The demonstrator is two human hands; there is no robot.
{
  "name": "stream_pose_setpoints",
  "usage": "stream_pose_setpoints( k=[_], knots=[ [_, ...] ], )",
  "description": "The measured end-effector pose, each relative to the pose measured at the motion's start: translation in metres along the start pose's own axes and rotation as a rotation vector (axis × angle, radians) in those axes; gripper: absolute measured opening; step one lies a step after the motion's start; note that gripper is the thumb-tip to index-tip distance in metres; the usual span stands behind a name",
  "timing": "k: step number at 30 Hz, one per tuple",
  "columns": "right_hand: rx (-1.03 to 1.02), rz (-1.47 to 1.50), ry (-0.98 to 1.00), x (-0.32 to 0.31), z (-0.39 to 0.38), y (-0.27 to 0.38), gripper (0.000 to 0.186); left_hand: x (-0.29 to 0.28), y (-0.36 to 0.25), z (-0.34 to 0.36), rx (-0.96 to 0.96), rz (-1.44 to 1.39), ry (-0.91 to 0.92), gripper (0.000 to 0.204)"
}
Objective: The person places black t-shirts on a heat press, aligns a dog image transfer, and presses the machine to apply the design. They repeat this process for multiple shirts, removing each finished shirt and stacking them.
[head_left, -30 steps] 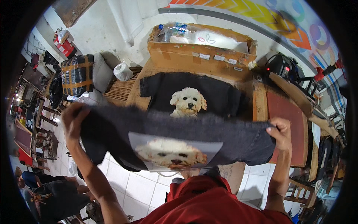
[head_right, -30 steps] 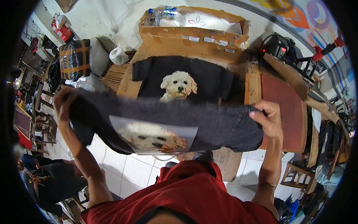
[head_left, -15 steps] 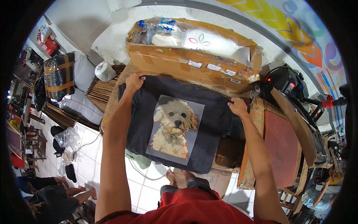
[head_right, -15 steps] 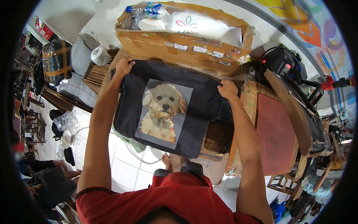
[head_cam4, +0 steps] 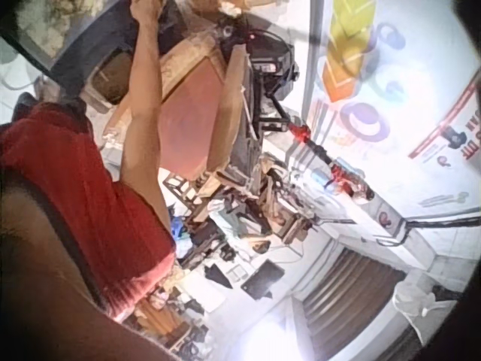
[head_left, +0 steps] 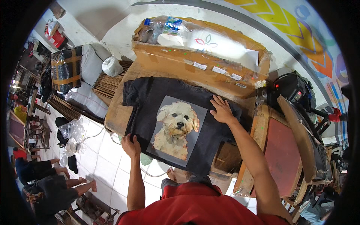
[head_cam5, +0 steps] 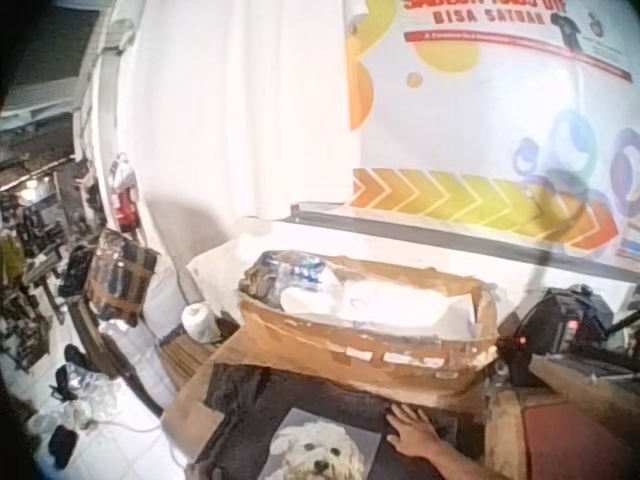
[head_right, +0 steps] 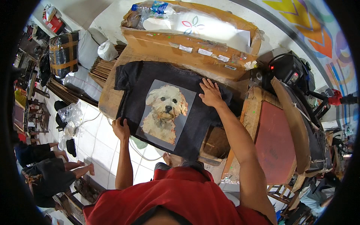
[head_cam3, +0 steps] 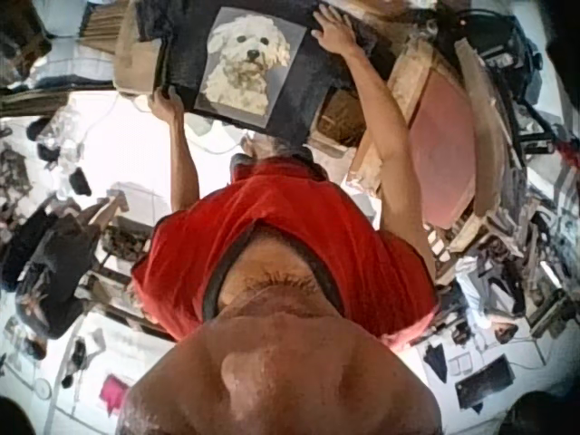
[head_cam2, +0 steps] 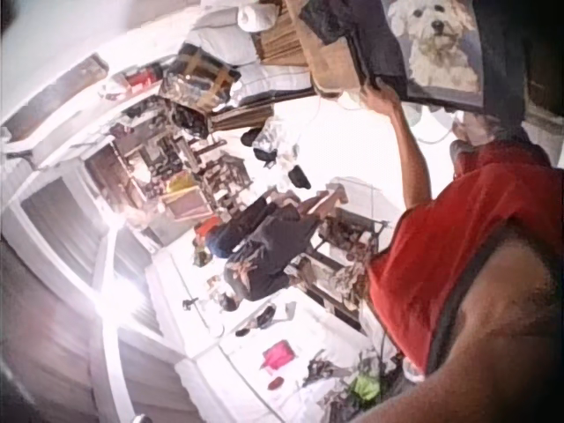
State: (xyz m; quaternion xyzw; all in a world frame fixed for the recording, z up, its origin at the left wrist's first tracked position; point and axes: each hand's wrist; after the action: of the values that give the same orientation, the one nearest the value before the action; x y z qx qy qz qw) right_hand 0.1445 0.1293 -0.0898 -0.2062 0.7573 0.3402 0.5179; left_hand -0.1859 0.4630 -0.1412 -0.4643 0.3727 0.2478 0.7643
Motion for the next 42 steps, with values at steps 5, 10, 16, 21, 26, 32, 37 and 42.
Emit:
stream_pose_setpoints(
  k=[5,10,16,21,26,32,37,42],
  knots=[
    [0.06,-0.042,0.001,-0.008,-0.01,0.032,0.067,0.003,0.035,0.008,-0.154,-0.237,0.178,0.011],
    [-0.205,0.124,-0.391,-0.008,-0.102,0.111,0.059,-0.004,0.0,-0.013,-0.04,0.003,-0.01,0.042],
    [-0.245,0.607,-0.337,0.037,-0.306,0.185,0.054,0.033,-0.05,-0.126,0.668,0.002,0.506,0.084],
    [0.071,0.67,-0.389,0.091,-0.453,0.157,0.05,0.054,-0.036,-0.116,0.837,-0.023,0.458,0.074],
    [0.599,0.587,-0.665,0.152,-0.605,0.099,0.049,0.022,-0.022,-0.139,0.762,0.06,0.516,0.067],
    [1.302,0.594,-1.01,0.249,-0.843,0.044,0.046,-0.027,0.018,-0.336,0.851,-0.02,0.218,0.051],
    [2.079,0.695,-1.574,0.366,-1.072,0.001,0.055,-0.024,0.043,-0.556,1.049,-0.073,0.901,0.047],
    [1.517,1.785,-3.141,0.45,-1.206,0.007,0.108,-0.001,0.01,-0.679,0.958,0.072,1.363,0.046]
  ],
)
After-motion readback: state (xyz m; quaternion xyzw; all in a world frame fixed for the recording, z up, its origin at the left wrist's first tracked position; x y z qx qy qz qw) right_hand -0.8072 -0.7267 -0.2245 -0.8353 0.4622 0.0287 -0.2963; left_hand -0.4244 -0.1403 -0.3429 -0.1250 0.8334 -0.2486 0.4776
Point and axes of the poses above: each hand's wrist, its own z-axis towards the middle knuckle, its own x-axis out of the palm, y = z × x, and after that the axes turned 7 degrees about -x, right-handed
